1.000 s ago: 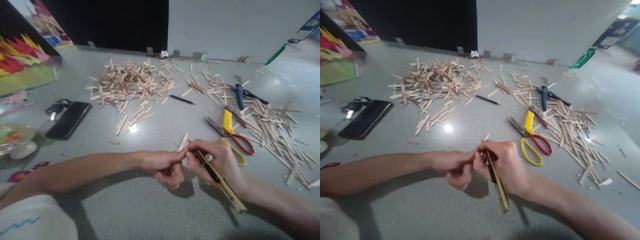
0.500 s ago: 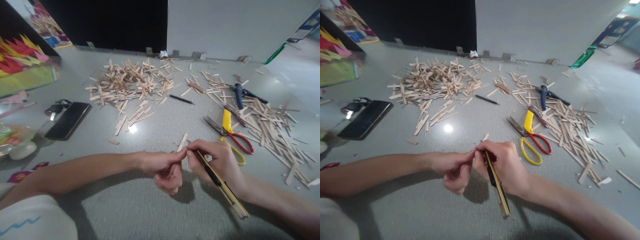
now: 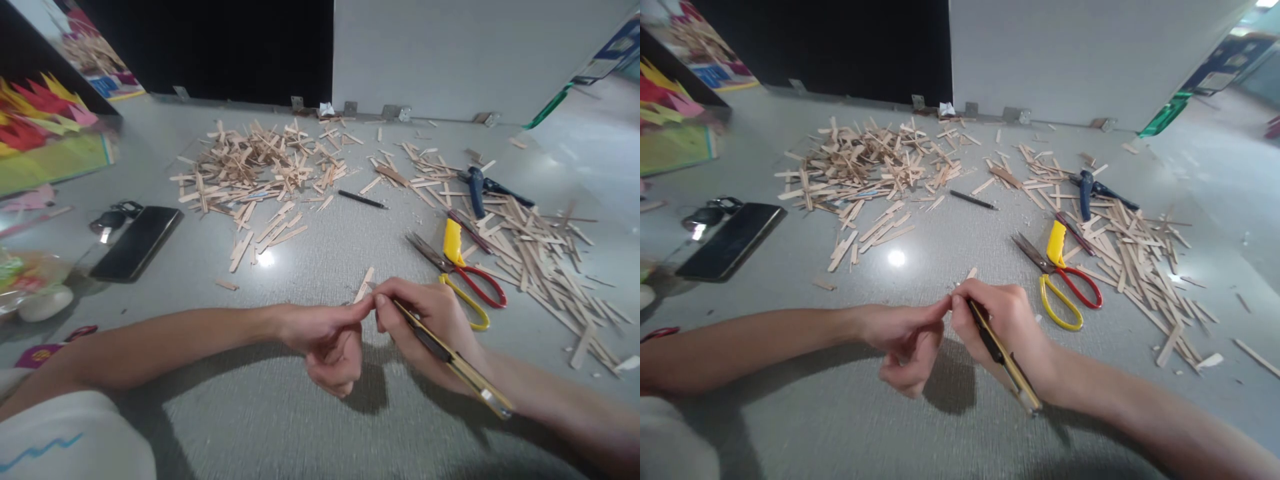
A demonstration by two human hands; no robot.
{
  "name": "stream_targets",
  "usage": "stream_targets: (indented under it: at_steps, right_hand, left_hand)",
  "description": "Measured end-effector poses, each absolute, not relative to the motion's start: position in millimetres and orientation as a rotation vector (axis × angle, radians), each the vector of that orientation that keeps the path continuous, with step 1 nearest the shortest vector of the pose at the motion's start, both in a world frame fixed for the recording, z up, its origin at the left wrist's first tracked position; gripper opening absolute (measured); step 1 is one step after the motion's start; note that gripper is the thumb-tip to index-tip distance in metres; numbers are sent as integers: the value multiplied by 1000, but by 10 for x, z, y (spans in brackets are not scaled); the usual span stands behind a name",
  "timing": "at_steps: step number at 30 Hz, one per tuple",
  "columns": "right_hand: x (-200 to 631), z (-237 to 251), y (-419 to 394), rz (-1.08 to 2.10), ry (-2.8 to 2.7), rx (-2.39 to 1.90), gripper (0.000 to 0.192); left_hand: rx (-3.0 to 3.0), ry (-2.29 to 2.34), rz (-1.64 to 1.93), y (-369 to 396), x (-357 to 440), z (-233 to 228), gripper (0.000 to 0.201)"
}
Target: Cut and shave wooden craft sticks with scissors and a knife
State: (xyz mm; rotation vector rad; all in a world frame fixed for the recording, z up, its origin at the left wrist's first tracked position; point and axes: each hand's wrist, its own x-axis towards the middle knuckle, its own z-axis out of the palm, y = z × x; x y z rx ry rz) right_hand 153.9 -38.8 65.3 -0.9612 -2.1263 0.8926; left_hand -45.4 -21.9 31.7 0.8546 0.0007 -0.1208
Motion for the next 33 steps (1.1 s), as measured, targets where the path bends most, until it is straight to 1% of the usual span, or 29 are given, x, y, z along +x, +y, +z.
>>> stream_targets:
  at_steps: [4, 6, 8, 11, 13, 15, 22, 23, 27, 29, 33]
  right_hand:
    - [1525, 658, -388, 998, -2082, -973, 26]
    - [1513, 653, -388, 1041, -2052, -983, 27]
    - [1503, 650, -384, 1076, -2022, -1015, 32]
    - [1495, 655, -375, 1166, -1941, -1075, 47]
    - [1492, 661, -372, 1226, -1879, -1091, 52]
    - [1490, 663, -374, 1243, -1872, -1061, 49]
    - [1488, 642, -379, 1166, -1924, -1036, 25]
    - [1489, 644, -379, 1159, -1932, -1033, 26]
    - [1493, 663, -392, 1201, -1917, -1053, 38]
    - [1492, 670, -400, 1201, -1910, -1056, 41]
    - [1484, 666, -392, 1208, -1921, -1003, 27]
  left_hand:
    - [869, -21, -131, -212, -441, 317, 95]
    - [887, -36, -147, -207, -431, 300, 95]
    - [898, -35, -153, -203, -428, 286, 95]
    - [878, -32, -142, -201, -440, 294, 96]
    - [865, -40, -145, -199, -451, 312, 97]
    - [861, -52, -145, -196, -456, 323, 96]
    - [875, -83, -171, -181, -451, 272, 97]
    - [879, -72, -168, -183, -453, 273, 97]
    - [900, -54, -179, -195, -453, 297, 100]
    - [911, -65, -176, -195, -445, 301, 100]
    - [922, -99, -199, -183, -434, 293, 98]
